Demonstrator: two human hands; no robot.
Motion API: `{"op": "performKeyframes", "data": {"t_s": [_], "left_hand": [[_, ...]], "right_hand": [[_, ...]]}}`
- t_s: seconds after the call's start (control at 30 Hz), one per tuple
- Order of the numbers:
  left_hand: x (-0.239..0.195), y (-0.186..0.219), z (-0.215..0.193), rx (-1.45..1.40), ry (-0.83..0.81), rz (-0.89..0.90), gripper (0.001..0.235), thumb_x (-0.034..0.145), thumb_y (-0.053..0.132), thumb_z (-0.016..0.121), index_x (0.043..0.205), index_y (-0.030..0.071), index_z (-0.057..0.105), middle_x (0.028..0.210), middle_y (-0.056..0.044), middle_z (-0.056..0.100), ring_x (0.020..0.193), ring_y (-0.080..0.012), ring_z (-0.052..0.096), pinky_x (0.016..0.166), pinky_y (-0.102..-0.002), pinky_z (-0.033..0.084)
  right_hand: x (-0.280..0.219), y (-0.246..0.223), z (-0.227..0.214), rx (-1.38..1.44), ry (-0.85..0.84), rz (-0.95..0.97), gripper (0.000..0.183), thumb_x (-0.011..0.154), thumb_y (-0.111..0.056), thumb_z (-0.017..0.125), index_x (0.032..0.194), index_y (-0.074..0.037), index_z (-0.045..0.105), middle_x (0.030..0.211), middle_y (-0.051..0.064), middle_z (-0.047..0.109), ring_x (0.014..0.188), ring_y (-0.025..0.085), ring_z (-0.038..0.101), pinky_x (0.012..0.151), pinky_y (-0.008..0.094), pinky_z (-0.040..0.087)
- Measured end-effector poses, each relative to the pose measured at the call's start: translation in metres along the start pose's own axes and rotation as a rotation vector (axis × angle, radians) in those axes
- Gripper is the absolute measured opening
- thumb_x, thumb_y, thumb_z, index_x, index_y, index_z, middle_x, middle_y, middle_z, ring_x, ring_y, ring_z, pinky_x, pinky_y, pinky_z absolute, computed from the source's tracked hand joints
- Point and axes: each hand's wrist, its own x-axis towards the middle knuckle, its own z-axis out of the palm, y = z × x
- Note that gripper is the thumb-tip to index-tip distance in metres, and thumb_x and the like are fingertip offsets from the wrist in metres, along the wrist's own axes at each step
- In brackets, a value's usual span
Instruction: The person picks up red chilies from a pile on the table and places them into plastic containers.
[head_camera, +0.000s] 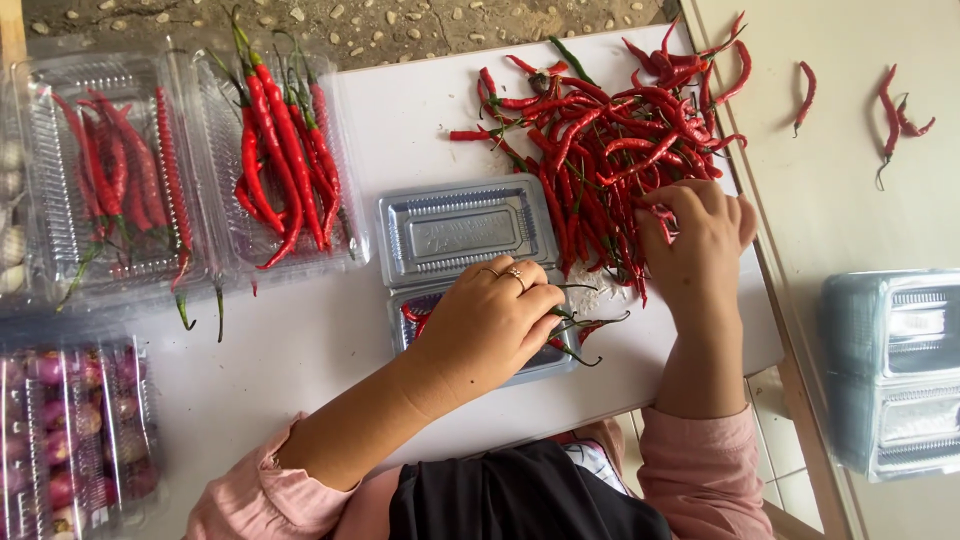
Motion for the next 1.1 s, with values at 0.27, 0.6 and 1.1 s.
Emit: {"op": "performKeyframes", "data": {"t_s": [0.27, 0.6, 1.1], "left_hand": [[0.005, 0.005, -0.023, -0.163, 0.077, -0.071, 0.012, 0.093, 0.016, 0.069, 0.104, 0.012, 0.071, 0.095, -0.006, 0.066, 0.091, -0.0282, 0.067, 0.082, -0.042, 0.056], [0.011, 0.009, -0.051, -0.591, 0.077, -0.232, 0.016, 0.09, 0.008, 0.073, 0.106, 0.007, 0.074, 0.088, -0.012, 0.072, 0.083, -0.0324, 0.071, 0.074, -0.04, 0.057], [-0.015, 0.006, -0.056, -0.693, 0.195, -0.426, 0.014, 0.091, 0.01, 0.072, 0.105, 0.007, 0.075, 0.087, -0.01, 0.074, 0.068, -0.017, 0.062, 0.062, -0.03, 0.054]], "right_hand": [[-0.008, -0.034, -0.027, 0.735, 0.185, 0.068, 0.02, 0.097, 0.002, 0.077, 0.114, 0.006, 0.068, 0.1, 0.017, 0.063, 0.096, 0.025, 0.06, 0.096, 0.039, 0.048], [-0.032, -0.068, -0.002, 1.227, -0.069, 0.02, 0.024, 0.084, 0.002, 0.076, 0.104, 0.01, 0.065, 0.099, 0.022, 0.069, 0.1, 0.028, 0.065, 0.107, 0.042, 0.042], [-0.039, -0.102, -0.015, 0.784, -0.282, -0.03, 0.031, 0.076, -0.011, 0.09, 0.097, -0.009, 0.067, 0.081, 0.001, 0.078, 0.101, 0.025, 0.061, 0.118, 0.05, 0.035]]}}
